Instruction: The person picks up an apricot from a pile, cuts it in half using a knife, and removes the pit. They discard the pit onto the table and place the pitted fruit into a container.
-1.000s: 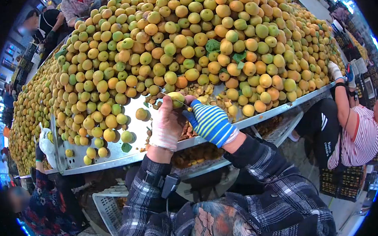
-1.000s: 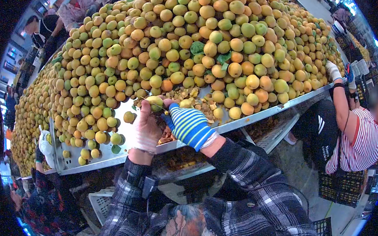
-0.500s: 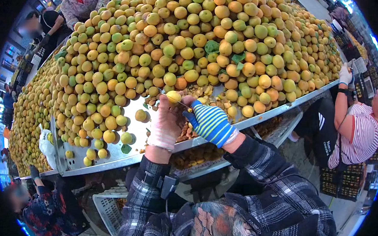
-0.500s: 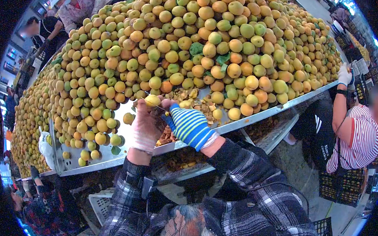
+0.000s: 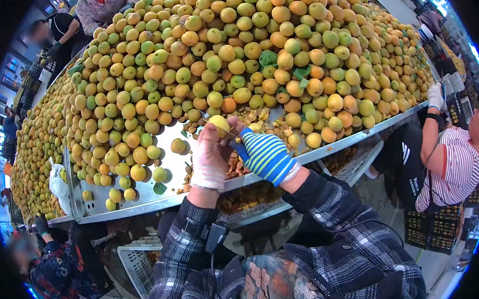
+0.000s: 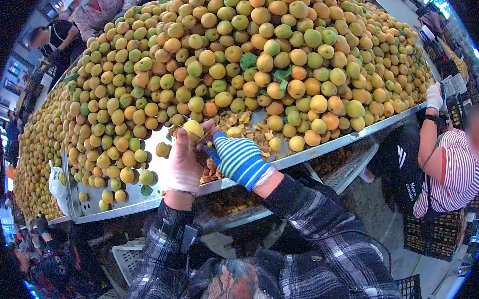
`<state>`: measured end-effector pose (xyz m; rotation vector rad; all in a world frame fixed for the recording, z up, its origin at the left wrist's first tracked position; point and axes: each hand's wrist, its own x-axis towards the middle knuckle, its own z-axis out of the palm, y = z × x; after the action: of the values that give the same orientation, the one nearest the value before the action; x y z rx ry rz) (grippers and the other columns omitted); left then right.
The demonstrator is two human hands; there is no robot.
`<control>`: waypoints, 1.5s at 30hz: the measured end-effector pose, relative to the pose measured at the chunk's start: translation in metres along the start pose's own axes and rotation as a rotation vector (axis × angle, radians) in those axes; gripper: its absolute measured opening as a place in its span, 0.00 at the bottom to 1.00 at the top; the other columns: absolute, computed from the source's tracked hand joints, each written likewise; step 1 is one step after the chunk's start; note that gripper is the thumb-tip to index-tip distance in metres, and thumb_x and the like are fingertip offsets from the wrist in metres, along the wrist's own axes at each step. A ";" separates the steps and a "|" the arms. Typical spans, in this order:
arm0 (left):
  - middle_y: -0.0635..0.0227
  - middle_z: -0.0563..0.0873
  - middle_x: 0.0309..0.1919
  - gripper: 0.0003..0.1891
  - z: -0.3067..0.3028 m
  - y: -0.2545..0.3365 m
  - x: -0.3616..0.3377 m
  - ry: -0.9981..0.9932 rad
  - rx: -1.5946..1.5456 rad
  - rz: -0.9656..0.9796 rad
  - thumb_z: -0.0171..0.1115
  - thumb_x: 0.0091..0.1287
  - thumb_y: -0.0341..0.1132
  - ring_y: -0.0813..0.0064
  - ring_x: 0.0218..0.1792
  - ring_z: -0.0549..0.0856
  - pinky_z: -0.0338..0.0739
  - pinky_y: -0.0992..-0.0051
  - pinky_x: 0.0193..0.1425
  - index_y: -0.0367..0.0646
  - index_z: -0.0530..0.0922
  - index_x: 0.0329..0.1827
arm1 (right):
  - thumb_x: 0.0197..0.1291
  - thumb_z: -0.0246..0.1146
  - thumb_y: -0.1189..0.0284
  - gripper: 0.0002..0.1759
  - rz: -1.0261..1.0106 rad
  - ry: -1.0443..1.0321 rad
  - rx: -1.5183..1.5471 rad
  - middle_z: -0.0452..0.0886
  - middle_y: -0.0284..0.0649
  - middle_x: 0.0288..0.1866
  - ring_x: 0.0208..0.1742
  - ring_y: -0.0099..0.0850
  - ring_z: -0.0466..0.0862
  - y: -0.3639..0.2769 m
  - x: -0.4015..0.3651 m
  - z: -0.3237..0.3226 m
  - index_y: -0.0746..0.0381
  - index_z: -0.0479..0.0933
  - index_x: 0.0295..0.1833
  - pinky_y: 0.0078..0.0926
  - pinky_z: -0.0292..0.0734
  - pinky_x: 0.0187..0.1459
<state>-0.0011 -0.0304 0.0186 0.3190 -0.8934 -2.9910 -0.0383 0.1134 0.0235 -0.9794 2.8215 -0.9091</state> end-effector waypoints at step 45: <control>0.54 0.85 0.39 0.14 0.012 -0.017 -0.003 0.179 0.856 0.411 0.45 0.70 0.30 0.70 0.34 0.84 0.80 0.74 0.44 0.32 0.72 0.54 | 0.69 0.52 0.67 0.15 0.241 -0.114 0.957 0.81 0.55 0.32 0.36 0.53 0.81 -0.011 -0.014 0.026 0.70 0.75 0.46 0.42 0.74 0.36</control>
<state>0.0008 -0.0090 0.0200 0.3301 -1.8849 -2.0362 -0.0152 0.1011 0.0057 -0.5010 1.9107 -1.7904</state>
